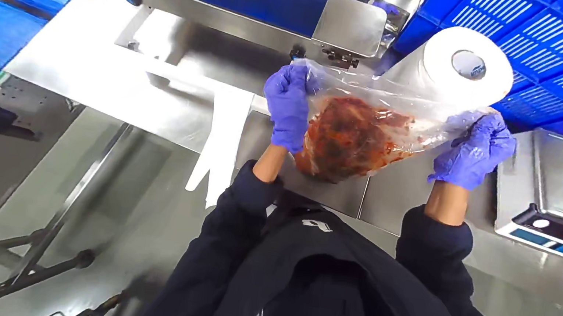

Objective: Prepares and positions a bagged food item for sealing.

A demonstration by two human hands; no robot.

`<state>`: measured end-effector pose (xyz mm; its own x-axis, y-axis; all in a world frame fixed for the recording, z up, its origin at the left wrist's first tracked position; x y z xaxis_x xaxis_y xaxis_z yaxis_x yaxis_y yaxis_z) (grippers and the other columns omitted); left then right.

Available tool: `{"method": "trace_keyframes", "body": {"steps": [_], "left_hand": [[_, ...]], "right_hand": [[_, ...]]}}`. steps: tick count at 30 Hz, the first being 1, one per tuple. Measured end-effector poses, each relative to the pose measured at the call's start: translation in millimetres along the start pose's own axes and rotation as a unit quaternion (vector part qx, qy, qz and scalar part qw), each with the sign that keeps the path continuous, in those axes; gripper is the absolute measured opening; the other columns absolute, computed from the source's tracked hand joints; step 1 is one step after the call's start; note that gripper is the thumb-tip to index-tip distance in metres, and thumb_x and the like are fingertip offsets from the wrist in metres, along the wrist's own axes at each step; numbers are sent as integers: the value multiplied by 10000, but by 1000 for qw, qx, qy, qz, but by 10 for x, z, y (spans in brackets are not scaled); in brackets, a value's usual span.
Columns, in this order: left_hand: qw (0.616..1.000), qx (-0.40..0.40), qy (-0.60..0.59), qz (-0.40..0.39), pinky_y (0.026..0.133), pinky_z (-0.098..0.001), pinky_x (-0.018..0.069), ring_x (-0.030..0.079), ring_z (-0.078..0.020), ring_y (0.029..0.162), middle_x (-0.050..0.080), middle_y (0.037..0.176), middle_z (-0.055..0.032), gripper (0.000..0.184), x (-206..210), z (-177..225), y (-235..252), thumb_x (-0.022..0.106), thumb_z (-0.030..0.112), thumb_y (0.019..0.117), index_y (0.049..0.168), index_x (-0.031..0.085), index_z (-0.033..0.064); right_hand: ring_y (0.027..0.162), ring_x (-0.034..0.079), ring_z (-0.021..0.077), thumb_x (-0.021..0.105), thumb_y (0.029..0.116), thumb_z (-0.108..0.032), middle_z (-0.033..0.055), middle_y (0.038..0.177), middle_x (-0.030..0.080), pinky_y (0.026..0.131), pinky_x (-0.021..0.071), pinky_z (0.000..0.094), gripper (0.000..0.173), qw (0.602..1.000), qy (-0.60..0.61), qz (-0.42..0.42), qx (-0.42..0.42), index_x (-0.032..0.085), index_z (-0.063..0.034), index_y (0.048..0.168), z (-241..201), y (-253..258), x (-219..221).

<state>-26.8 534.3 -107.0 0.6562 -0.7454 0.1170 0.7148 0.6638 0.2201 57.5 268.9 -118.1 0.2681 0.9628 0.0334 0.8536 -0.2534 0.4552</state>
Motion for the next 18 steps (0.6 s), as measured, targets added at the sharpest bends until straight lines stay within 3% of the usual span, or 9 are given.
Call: {"method": "trace_keyframes", "body": {"steps": [2, 5, 7, 8, 11, 13, 15, 18], "left_hand": [[1000, -2, 1, -26, 534, -204, 510, 561, -34, 559, 580, 678, 51, 269, -1, -9, 13, 505, 298, 1078, 867, 593, 156], [991, 84, 4, -100, 735, -206, 564, 654, -19, 794, 696, 943, 28, 159, -131, -22, 64, 506, 148, 1065, 1087, 651, 86], [975, 133, -14, -176, 815, -186, 546, 648, -16, 934, 687, 1172, 12, 289, -242, 2, 125, 499, 84, 1052, 1321, 605, 73], [968, 153, -16, -198, 836, -180, 543, 638, -16, 962, 670, 1198, 11, 296, -266, 23, 157, 516, 95, 1049, 1329, 612, 72], [963, 219, -8, -155, 793, -164, 544, 638, 11, 878, 694, 1009, 57, 179, -179, 86, 247, 568, 85, 1025, 1074, 740, 75], [971, 220, -1, -92, 727, -165, 563, 648, 21, 770, 707, 905, 64, 178, -125, 119, 252, 560, 27, 1013, 1003, 735, 60], [986, 160, 17, -50, 673, -164, 560, 643, 10, 707, 705, 882, 47, 164, -127, 150, 165, 551, 87, 1043, 1019, 712, 68], [999, 47, 11, -10, 506, -156, 499, 567, 3, 524, 648, 703, 74, 239, -62, 219, 121, 551, 246, 1065, 886, 666, 138]], "right_hand": [[650, 624, -37, 380, 1072, -88, -166, 715, 636, 644, 545, 183, 330, 999, -5, 8, 31, 586, -209, 844, -41, -21, 39], [686, 654, -25, 371, 1074, -88, -160, 745, 673, 680, 567, 194, 340, 999, 29, -15, 1, 600, -219, 859, 9, -13, 11], [729, 678, -15, 373, 1070, -87, -153, 790, 711, 707, 578, 205, 358, 998, 51, -38, -20, 640, -225, 877, 52, -8, -37], [740, 679, -22, 380, 1070, -93, -161, 802, 715, 711, 576, 201, 359, 997, 54, -44, -21, 648, -237, 881, 53, -14, -47], [770, 682, -27, 391, 1074, -99, -170, 826, 714, 734, 577, 200, 348, 997, 55, -55, -26, 647, -253, 896, 34, -29, -72], [769, 684, -24, 398, 1063, -81, -165, 826, 718, 732, 577, 203, 344, 997, 50, -50, -29, 653, -239, 893, 33, -25, -92], [741, 668, -31, 405, 1054, -72, -169, 804, 705, 706, 564, 192, 339, 998, 40, -39, -26, 651, -231, 885, 18, -38, -100], [680, 649, -28, 387, 1059, -67, -156, 745, 678, 663, 555, 185, 354, 999, 32, -10, 1, 624, -216, 843, -28, -61, -31]]}}
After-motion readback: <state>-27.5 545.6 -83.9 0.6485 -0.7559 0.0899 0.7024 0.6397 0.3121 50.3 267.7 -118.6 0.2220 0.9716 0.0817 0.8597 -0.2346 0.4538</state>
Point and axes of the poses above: each hand's wrist, its own y-axis towards the middle knuckle, its own x-axis out of the palm, z = x × y, the point moved 1 cm from there along y, towards the middle knuckle
